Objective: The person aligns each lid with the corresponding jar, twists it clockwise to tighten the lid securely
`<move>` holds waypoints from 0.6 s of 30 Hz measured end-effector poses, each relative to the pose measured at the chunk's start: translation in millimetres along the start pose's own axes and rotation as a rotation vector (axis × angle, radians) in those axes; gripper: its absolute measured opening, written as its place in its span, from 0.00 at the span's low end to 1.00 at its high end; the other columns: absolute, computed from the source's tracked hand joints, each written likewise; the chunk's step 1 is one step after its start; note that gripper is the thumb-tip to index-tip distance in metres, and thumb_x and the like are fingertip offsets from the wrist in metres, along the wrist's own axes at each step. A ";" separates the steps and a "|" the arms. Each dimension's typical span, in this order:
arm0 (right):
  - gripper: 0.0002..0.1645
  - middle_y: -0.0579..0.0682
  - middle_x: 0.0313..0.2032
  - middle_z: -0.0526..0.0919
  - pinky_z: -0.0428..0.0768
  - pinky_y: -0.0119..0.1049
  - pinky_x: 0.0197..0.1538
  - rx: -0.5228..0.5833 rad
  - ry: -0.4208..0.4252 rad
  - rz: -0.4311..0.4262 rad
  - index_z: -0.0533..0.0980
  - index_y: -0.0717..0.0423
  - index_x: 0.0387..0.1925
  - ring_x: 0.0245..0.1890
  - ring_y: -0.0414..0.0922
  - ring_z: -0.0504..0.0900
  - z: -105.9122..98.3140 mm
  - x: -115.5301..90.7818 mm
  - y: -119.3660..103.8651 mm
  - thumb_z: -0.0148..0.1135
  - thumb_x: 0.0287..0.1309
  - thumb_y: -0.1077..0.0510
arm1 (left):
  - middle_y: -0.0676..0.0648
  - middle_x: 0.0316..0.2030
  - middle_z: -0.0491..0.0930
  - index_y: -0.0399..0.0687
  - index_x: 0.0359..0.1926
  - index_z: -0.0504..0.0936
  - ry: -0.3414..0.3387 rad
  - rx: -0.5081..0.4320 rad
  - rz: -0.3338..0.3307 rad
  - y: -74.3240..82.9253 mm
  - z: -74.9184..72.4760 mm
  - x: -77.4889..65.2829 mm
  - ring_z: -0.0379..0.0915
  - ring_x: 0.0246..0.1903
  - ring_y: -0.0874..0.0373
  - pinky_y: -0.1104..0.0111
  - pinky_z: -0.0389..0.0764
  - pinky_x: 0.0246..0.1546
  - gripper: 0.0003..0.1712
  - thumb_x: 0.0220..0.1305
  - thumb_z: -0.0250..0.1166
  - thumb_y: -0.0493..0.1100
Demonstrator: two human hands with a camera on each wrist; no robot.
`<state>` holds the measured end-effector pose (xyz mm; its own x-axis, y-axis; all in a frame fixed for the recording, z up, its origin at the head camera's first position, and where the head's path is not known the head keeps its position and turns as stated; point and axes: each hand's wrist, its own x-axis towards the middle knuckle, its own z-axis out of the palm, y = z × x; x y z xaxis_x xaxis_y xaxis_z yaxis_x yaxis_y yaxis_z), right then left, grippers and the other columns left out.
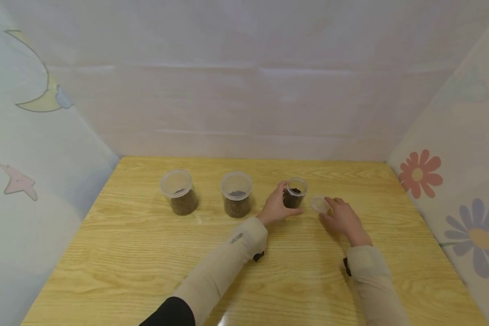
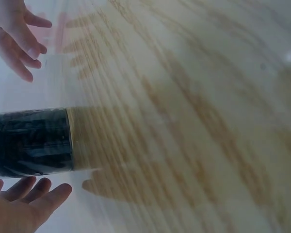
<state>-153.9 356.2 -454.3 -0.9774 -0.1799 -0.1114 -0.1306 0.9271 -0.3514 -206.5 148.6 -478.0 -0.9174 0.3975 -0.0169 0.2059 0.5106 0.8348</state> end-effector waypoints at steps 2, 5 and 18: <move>0.38 0.81 0.54 0.61 0.65 0.67 0.48 0.020 -0.011 0.012 0.58 0.77 0.60 0.51 0.75 0.62 -0.8 1.7 -0.2 0.58 0.59 0.54 | 0.47 0.60 0.65 0.51 0.68 0.53 0.003 0.001 0.002 -1.2 0.7 0.5 0.64 0.58 0.54 0.61 0.70 0.54 0.54 0.44 0.74 0.55; 0.40 0.81 0.54 0.60 0.64 0.67 0.49 0.046 -0.024 0.026 0.57 0.78 0.60 0.52 0.75 0.62 -0.7 5.0 2.0 0.59 0.58 0.53 | 0.47 0.60 0.65 0.50 0.68 0.53 0.004 0.003 0.006 -1.3 1.0 0.9 0.65 0.58 0.54 0.61 0.70 0.54 0.54 0.44 0.74 0.55; 0.52 0.81 0.53 0.62 0.66 0.65 0.49 0.114 -0.068 0.088 0.54 0.80 0.61 0.51 0.73 0.64 2.1 20.0 15.1 0.65 0.51 0.45 | 0.48 0.59 0.67 0.51 0.67 0.54 0.011 -0.028 0.017 -3.0 5.3 4.4 0.64 0.58 0.54 0.61 0.69 0.55 0.53 0.44 0.75 0.52</move>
<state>-175.1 365.9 -463.7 -0.9703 -0.1250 -0.2073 -0.0216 0.8978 -0.4400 -209.4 152.8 -483.4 -0.9177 0.3973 0.0030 0.2115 0.4820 0.8502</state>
